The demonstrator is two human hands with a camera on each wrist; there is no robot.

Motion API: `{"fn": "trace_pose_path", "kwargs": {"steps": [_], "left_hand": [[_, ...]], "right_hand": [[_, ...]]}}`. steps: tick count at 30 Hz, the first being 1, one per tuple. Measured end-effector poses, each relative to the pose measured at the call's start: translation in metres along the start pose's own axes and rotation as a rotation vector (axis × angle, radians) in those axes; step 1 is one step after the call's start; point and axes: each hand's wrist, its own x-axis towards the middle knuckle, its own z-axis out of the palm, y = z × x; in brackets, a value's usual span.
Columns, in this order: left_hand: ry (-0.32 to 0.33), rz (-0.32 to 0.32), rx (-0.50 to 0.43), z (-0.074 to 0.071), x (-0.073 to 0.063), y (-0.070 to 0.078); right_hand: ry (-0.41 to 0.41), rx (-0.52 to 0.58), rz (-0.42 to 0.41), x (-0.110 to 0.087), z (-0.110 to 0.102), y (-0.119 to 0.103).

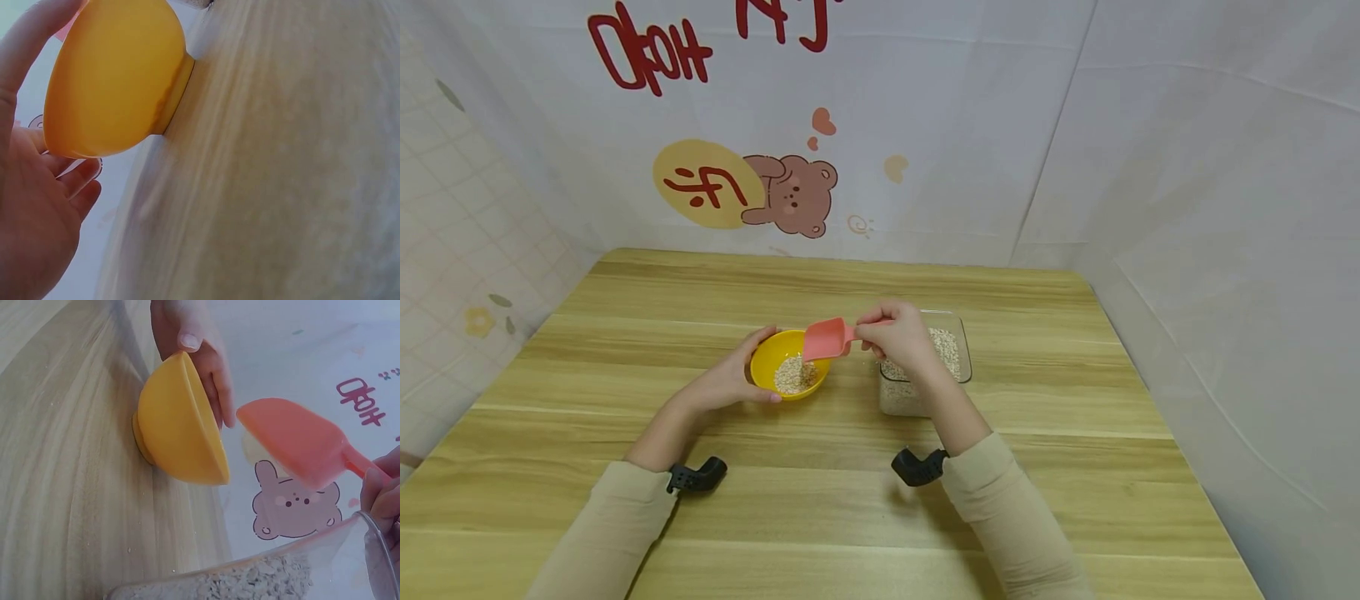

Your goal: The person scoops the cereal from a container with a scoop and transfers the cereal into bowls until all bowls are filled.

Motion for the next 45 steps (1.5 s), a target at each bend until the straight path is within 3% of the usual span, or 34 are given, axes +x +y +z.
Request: {"fn": "trace_pose_path", "kwargs": {"steps": [6,16,29,37,45], "left_hand": [[0.016,0.033,-0.038,0.001,0.001,0.002],[0.047,0.021,-0.049,0.003,0.002,0.013],[0.106,0.051,0.045,0.011,0.007,0.032],[0.1,0.085,0.026,0.014,0.009,0.049],[0.088,0.14,0.034,0.025,0.019,0.054]], "right_hand": [[0.007,0.064,-0.02,-0.004,-0.006,0.003],[0.061,0.111,-0.009,-0.016,-0.019,0.001],[0.069,0.227,-0.079,-0.03,-0.045,-0.002],[0.11,0.253,-0.099,-0.038,-0.063,-0.001],[0.14,0.28,-0.129,-0.045,-0.076,0.0]]}}
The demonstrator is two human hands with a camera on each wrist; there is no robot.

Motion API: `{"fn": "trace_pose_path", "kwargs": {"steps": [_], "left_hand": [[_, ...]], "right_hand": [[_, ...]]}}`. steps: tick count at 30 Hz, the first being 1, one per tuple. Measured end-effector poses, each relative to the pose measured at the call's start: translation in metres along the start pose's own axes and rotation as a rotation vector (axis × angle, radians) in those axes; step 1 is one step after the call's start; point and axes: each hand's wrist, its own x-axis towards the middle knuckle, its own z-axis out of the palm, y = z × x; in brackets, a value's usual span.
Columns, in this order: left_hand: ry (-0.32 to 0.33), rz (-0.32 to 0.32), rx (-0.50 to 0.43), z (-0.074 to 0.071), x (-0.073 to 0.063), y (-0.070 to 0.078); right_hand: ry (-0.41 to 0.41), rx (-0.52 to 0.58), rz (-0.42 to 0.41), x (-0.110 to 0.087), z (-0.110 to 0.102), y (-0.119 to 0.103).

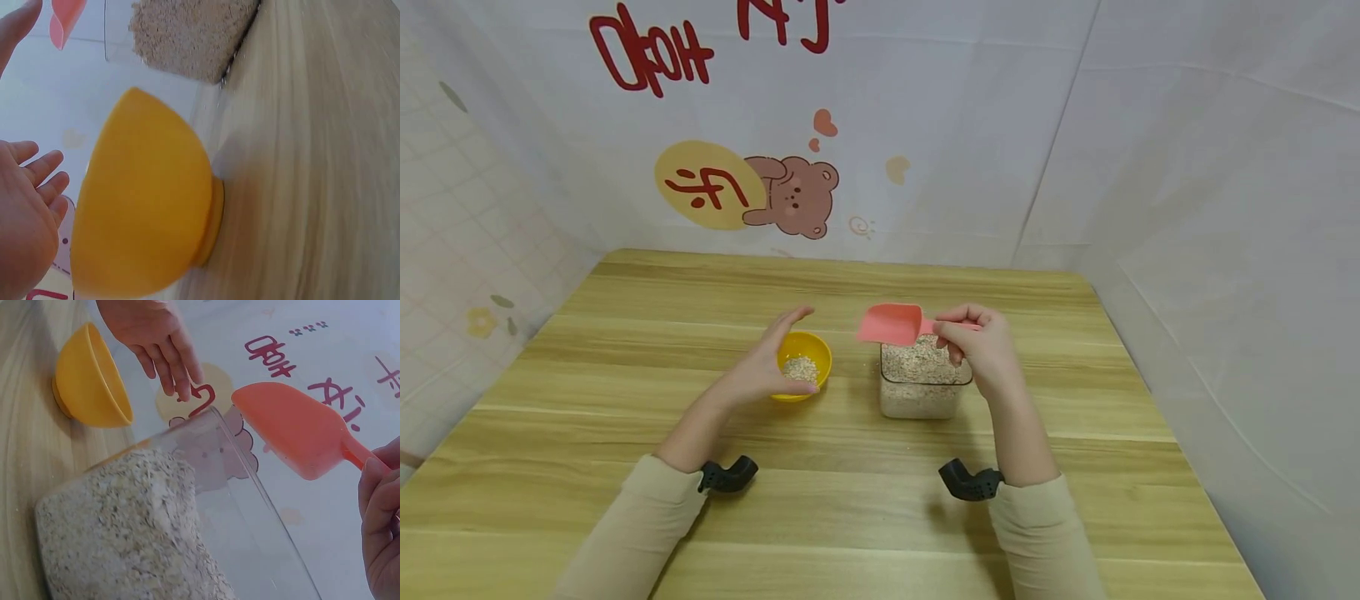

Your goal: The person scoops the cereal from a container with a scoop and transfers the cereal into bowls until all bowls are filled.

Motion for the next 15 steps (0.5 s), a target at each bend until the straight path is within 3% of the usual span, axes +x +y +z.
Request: {"fn": "trace_pose_path", "kwargs": {"steps": [15], "left_hand": [[-0.054,0.061,-0.003,0.023,0.016,0.02]], "right_hand": [[0.033,0.022,-0.008,-0.007,-0.026,0.001]]}}
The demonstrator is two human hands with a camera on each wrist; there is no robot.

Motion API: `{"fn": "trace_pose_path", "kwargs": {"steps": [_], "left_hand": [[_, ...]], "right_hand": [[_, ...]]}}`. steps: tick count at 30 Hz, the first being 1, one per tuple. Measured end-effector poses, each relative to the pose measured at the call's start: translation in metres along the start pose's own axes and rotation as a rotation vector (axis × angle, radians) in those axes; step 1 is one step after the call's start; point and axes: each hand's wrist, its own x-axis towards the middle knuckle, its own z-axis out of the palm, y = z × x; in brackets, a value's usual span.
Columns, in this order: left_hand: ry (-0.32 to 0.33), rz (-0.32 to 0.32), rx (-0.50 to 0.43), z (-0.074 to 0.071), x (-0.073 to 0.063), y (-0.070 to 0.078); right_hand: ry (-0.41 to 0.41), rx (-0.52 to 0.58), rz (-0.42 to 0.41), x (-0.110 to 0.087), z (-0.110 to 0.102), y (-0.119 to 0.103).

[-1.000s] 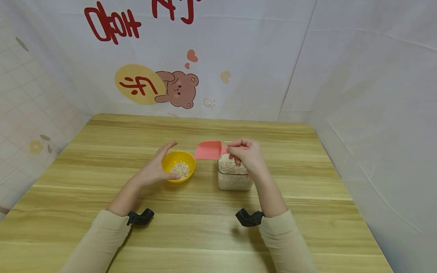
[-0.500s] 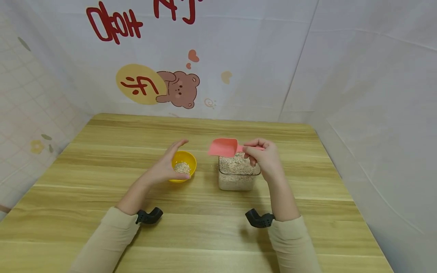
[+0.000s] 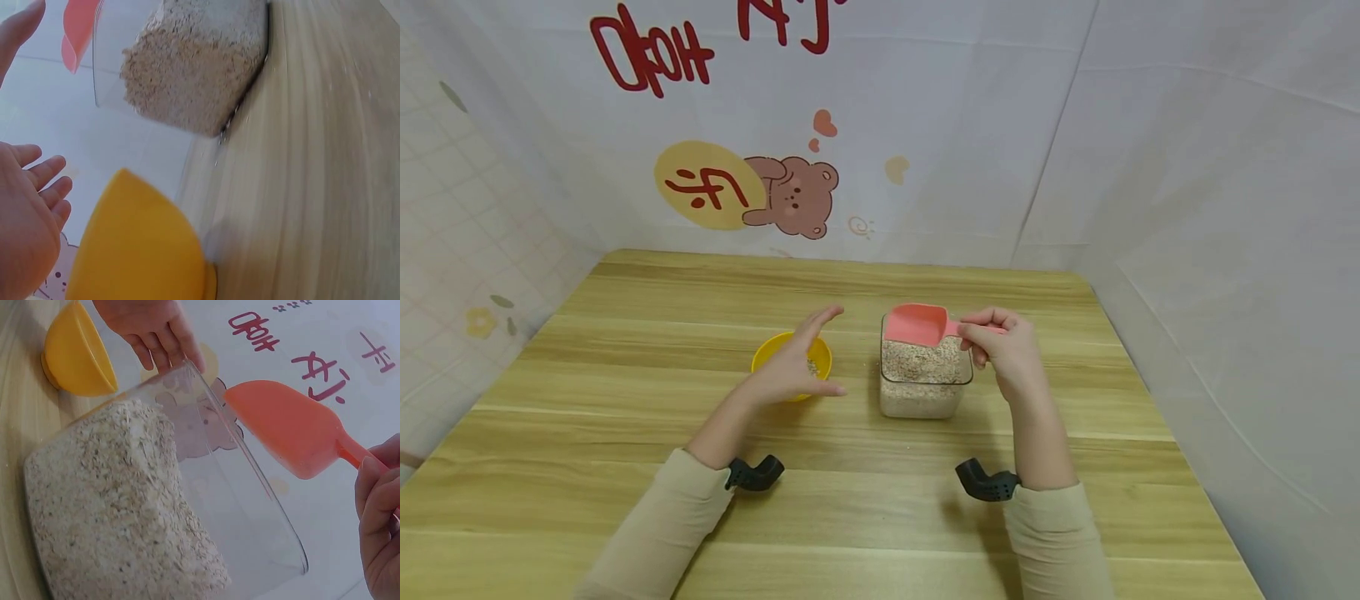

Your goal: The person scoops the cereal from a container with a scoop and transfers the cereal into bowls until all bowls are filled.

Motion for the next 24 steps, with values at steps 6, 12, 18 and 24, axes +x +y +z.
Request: {"fn": "trace_pose_path", "kwargs": {"steps": [6,12,18,24], "left_hand": [[-0.001,0.002,-0.017,0.012,0.008,0.004],[-0.006,-0.015,-0.016,0.023,0.016,0.011],[-0.017,-0.04,-0.035,0.034,0.023,0.013],[-0.023,-0.037,-0.047,0.044,0.029,0.011]], "right_hand": [[0.01,-0.037,0.014,0.0,-0.009,0.001],[0.008,-0.093,0.025,0.001,-0.013,0.003],[-0.008,-0.154,0.038,0.004,-0.017,0.007],[-0.032,-0.214,0.06,0.005,-0.02,0.009]]}}
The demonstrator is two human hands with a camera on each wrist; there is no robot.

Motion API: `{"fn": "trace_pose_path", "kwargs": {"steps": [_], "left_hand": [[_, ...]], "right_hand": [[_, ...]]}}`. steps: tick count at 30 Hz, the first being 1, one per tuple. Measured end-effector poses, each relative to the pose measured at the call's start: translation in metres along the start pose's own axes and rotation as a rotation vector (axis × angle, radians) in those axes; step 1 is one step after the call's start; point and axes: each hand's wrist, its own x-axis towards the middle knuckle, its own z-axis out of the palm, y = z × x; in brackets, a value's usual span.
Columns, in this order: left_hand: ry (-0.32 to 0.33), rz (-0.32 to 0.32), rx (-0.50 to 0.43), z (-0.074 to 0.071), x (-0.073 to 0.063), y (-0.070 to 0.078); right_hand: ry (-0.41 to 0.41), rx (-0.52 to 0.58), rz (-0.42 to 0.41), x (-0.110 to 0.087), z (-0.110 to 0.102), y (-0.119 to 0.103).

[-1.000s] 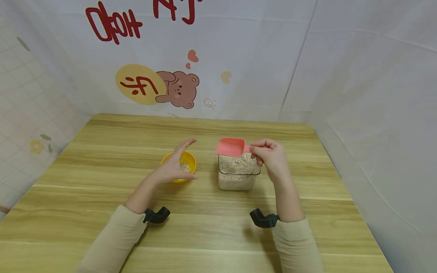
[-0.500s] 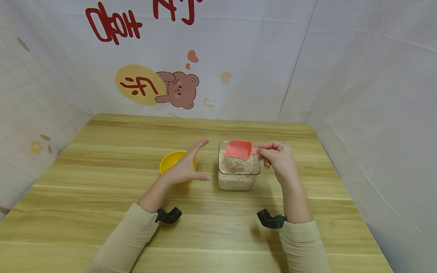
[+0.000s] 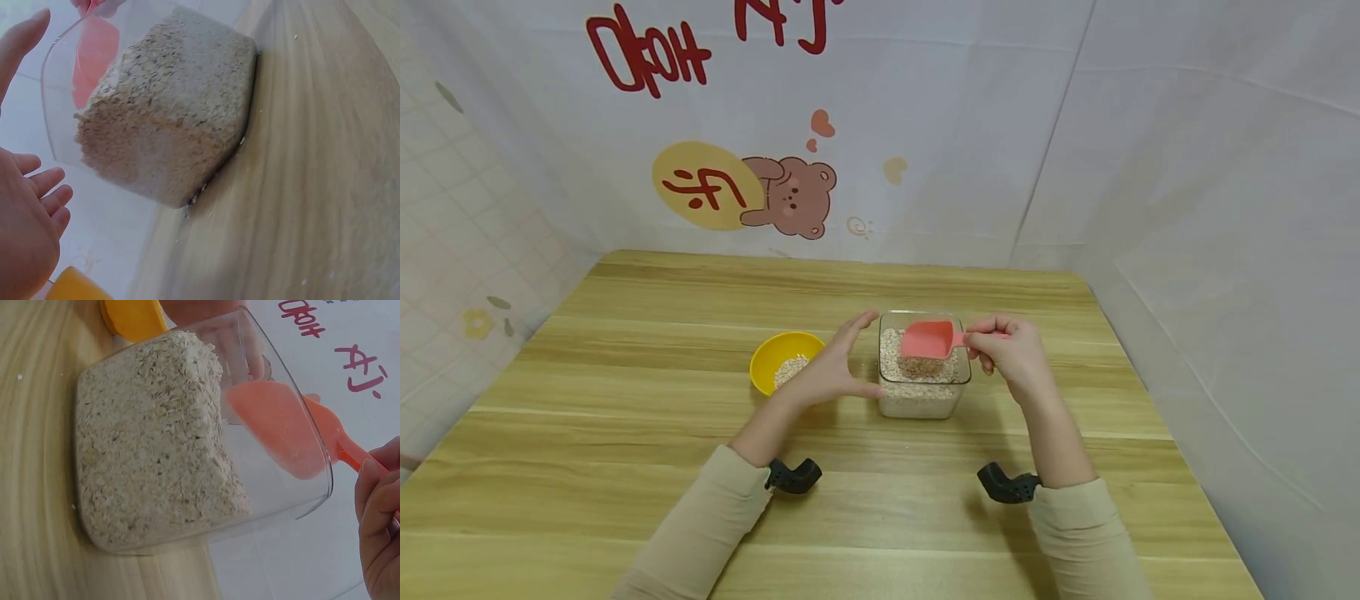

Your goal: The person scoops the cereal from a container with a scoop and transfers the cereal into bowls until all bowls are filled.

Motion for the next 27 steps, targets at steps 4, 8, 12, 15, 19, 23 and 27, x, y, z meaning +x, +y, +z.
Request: {"fn": "trace_pose_path", "kwargs": {"steps": [4,8,12,15,19,23,27], "left_hand": [[-0.006,-0.011,-0.006,0.004,0.002,-0.001],[-0.002,-0.025,-0.014,0.007,0.005,0.001],[-0.005,-0.025,-0.02,0.009,0.007,0.003],[-0.006,-0.029,-0.022,0.01,0.008,0.003],[-0.01,-0.036,-0.026,0.012,0.009,0.003],[-0.008,-0.029,-0.035,0.014,0.011,0.002],[-0.003,-0.022,-0.042,0.016,0.012,0.001]], "right_hand": [[-0.009,-0.058,0.025,0.001,-0.002,-0.001],[-0.023,-0.146,0.051,0.003,-0.002,-0.004],[-0.039,-0.212,0.066,0.005,-0.002,-0.007],[-0.051,-0.236,0.072,0.006,-0.002,-0.008],[-0.061,-0.25,0.081,0.006,-0.003,-0.008],[-0.071,-0.269,0.1,0.006,-0.003,-0.01],[-0.084,-0.28,0.128,0.005,-0.002,-0.012]]}}
